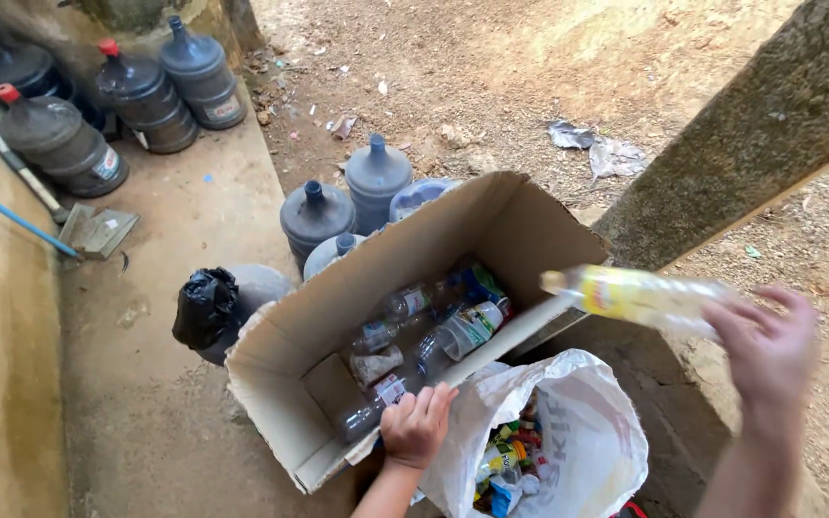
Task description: Sorting plastic bottles and waste from a cardboard box into a white plastic bag.
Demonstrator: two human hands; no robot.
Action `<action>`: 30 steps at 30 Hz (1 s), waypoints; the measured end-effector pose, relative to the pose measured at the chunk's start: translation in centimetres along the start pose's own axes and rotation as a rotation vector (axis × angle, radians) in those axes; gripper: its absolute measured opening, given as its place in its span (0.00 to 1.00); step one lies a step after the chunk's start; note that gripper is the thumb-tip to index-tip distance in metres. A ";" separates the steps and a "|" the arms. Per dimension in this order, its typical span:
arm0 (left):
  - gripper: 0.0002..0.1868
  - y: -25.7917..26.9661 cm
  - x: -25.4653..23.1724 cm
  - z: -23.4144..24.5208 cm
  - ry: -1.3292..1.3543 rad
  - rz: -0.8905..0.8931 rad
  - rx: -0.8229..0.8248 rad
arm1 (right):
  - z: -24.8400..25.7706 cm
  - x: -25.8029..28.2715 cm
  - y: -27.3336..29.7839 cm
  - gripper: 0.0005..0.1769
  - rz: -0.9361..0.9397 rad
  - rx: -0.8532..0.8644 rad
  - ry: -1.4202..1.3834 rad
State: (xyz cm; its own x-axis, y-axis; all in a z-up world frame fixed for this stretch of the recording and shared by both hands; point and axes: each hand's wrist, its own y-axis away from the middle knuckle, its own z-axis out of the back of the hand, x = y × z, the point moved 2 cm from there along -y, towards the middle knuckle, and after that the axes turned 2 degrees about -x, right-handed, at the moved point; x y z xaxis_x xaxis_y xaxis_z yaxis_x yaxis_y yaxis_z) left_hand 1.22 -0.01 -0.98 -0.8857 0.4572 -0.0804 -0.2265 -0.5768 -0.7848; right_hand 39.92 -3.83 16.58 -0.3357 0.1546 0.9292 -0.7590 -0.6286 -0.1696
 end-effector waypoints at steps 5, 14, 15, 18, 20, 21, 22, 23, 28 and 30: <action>0.09 -0.7 0.3 0.1 -0.003 -0.004 0.019 | -9.0 -1.1 -3.3 0.45 -0.087 0.196 -0.130; 0.10 -2.6 1.6 -0.7 -0.034 -0.015 0.046 | -11.5 -14.8 -0.4 0.21 -0.295 0.121 -0.245; 0.09 -2.9 1.7 -0.7 -0.048 -0.021 0.049 | -11.3 -17.1 0.3 0.17 -0.324 0.097 -0.245; 0.09 -3.1 2.1 -1.1 -0.059 -0.019 0.034 | -11.9 -27.1 2.4 0.08 -0.458 0.123 -0.244; 0.09 -3.5 2.3 -1.2 -0.070 -0.026 0.023 | -12.2 -31.2 4.7 0.07 -0.527 0.149 -0.152; 0.09 -3.7 2.5 -1.2 -0.091 -0.029 0.002 | -12.6 -33.3 5.9 0.09 -0.584 0.185 -0.067; 0.09 -3.7 2.6 -1.2 -0.090 -0.030 0.012 | -13.1 -36.4 7.2 0.09 -0.595 0.185 -0.063; 0.10 -3.7 2.8 -1.2 -0.102 -0.034 0.020 | -13.6 -39.5 8.7 0.08 -0.636 0.209 -0.070; 0.09 -4.2 3.0 -1.5 -0.163 -0.042 0.017 | -16.0 -49.8 15.3 0.08 -0.813 0.355 -0.040; 0.08 -4.2 3.1 -1.4 -0.206 -0.047 0.028 | -16.7 -51.9 18.1 0.14 -0.952 0.390 0.047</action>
State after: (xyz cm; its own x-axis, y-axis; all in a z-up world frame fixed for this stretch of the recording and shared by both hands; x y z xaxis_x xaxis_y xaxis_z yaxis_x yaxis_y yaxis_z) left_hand -0.05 4.78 1.20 -0.9374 0.3375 0.0860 -0.2785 -0.5780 -0.7670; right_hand 34.28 -10.50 -40.23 0.2825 0.7425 0.6074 -0.4903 -0.4324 0.7567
